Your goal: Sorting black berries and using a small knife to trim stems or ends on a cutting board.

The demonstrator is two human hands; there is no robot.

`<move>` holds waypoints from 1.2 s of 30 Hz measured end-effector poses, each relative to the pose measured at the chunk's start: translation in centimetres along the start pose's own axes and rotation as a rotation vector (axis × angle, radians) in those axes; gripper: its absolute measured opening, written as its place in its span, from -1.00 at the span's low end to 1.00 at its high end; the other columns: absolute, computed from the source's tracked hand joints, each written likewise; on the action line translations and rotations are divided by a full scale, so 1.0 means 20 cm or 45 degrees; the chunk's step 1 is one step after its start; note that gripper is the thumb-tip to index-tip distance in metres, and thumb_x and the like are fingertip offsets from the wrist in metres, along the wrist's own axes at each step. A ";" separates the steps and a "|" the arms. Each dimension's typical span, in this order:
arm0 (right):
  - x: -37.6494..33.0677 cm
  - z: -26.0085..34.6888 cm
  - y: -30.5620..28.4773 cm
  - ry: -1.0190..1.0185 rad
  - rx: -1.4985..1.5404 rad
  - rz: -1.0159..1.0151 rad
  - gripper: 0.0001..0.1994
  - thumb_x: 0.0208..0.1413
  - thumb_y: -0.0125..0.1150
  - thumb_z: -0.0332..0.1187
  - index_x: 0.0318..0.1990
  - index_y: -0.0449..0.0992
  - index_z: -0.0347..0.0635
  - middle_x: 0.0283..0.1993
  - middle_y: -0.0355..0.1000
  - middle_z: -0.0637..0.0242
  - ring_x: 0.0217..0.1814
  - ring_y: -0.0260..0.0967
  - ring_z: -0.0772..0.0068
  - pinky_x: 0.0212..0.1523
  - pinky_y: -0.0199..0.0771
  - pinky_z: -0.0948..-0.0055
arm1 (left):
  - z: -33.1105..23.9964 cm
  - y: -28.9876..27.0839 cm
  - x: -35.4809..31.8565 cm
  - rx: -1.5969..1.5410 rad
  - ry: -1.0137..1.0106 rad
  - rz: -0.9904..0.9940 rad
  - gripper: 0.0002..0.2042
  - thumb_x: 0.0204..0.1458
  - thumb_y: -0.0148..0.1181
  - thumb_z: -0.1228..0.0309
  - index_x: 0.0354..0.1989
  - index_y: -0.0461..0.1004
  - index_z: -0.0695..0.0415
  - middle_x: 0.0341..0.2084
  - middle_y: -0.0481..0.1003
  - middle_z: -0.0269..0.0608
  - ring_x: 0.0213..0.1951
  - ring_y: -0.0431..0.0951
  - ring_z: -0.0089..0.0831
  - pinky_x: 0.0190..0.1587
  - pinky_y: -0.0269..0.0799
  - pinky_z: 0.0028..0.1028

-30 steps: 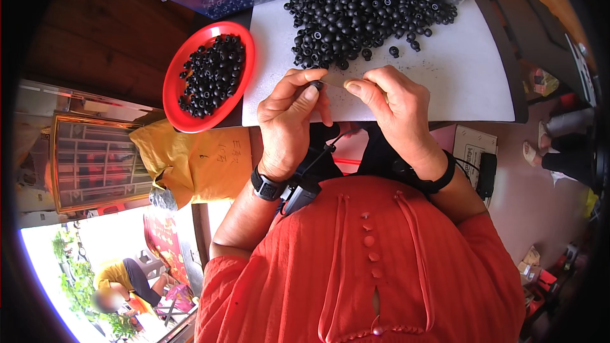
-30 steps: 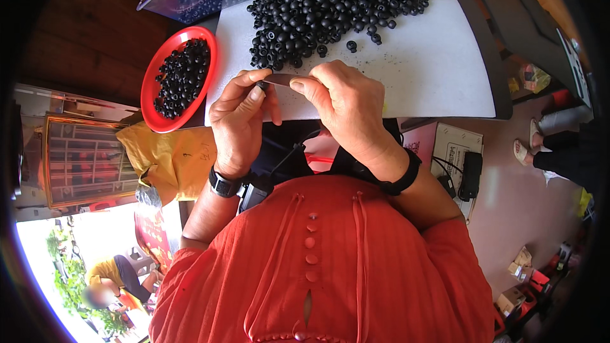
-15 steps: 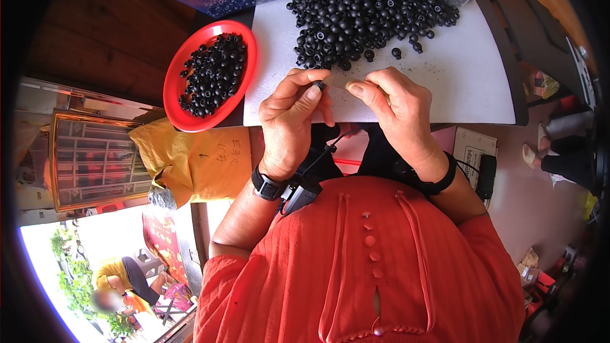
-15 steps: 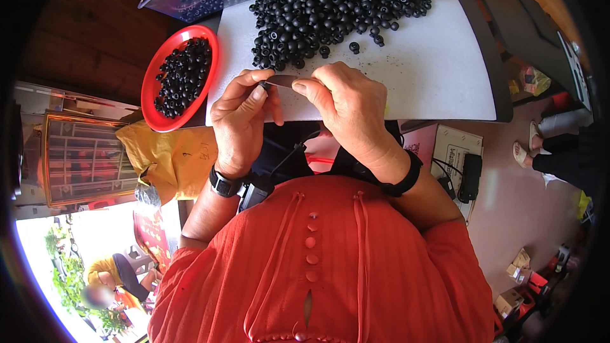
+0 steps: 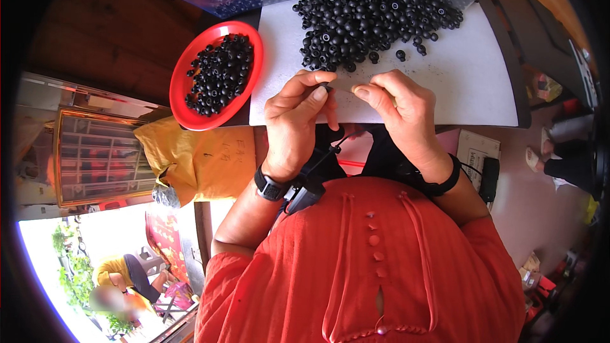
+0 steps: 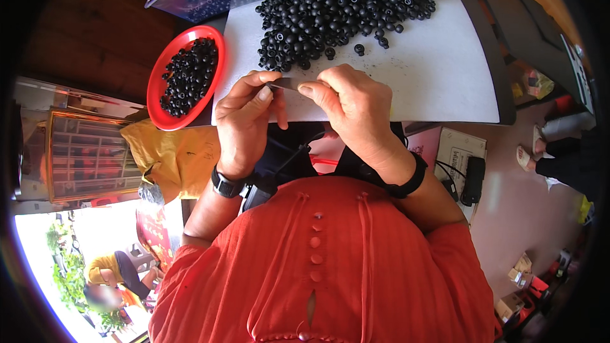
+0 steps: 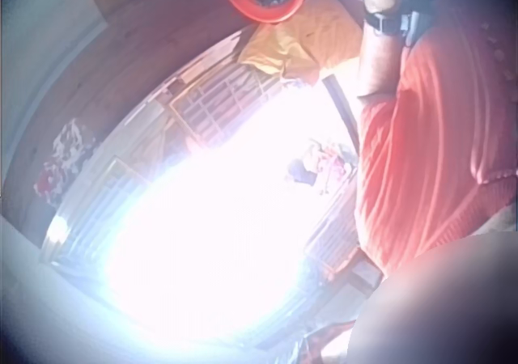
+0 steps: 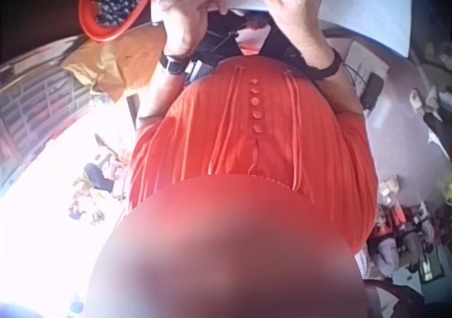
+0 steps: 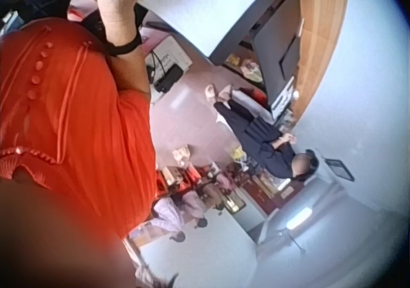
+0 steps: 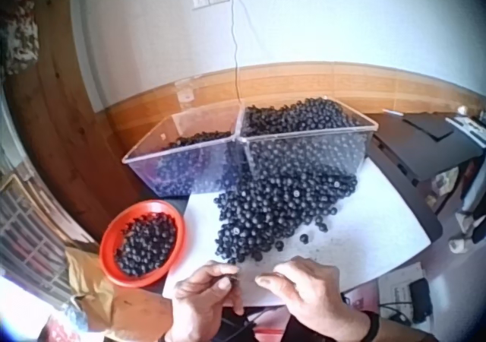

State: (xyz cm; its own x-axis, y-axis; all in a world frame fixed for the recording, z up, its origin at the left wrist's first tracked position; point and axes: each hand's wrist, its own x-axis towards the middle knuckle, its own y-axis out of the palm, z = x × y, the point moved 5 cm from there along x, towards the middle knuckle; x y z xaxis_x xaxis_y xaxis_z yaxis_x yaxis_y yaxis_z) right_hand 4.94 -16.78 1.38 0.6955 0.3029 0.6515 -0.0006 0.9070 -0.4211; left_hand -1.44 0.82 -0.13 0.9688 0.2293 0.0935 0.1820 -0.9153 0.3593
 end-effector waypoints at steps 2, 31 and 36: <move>0.02 -0.01 -0.02 0.086 0.104 0.001 -0.78 0.15 0.49 -0.31 -0.37 0.56 -0.21 -0.54 0.45 0.34 -0.60 0.34 0.42 -0.55 0.31 0.39 | -0.08 -0.03 -0.03 0.128 0.024 -0.112 -0.79 0.31 0.08 0.63 0.02 0.59 0.35 -0.31 0.53 -0.20 -0.44 0.54 -0.52 -0.38 0.52 -0.53; 0.00 -0.05 -0.06 -0.130 -0.160 -0.217 -0.76 0.10 0.50 -0.24 -0.41 0.53 -0.09 -0.53 0.44 0.36 -0.54 0.44 0.25 -0.57 0.39 0.28 | -0.15 -0.03 0.17 1.621 0.535 0.142 -0.90 -0.01 0.33 0.52 -0.30 0.63 0.20 -0.43 0.49 -0.14 -0.35 0.55 -0.15 -0.27 0.51 -0.20; 0.00 -0.05 -0.05 -0.140 -0.181 -0.217 -0.75 0.11 0.50 -0.23 -0.41 0.52 -0.09 -0.53 0.44 0.36 -0.53 0.45 0.26 -0.56 0.40 0.27 | -0.12 0.03 0.15 1.627 0.502 0.132 -0.85 -0.02 0.33 0.52 -0.24 0.64 0.20 -0.40 0.49 -0.13 -0.29 0.57 -0.16 -0.25 0.51 -0.21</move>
State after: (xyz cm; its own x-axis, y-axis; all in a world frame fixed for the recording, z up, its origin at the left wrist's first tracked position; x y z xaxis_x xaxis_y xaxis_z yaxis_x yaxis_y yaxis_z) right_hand 5.65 -18.06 1.17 0.5947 0.1860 0.7822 0.2166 0.8998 -0.3786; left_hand 1.16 1.72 2.59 0.9141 0.0219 0.4048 0.3492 -0.5497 -0.7589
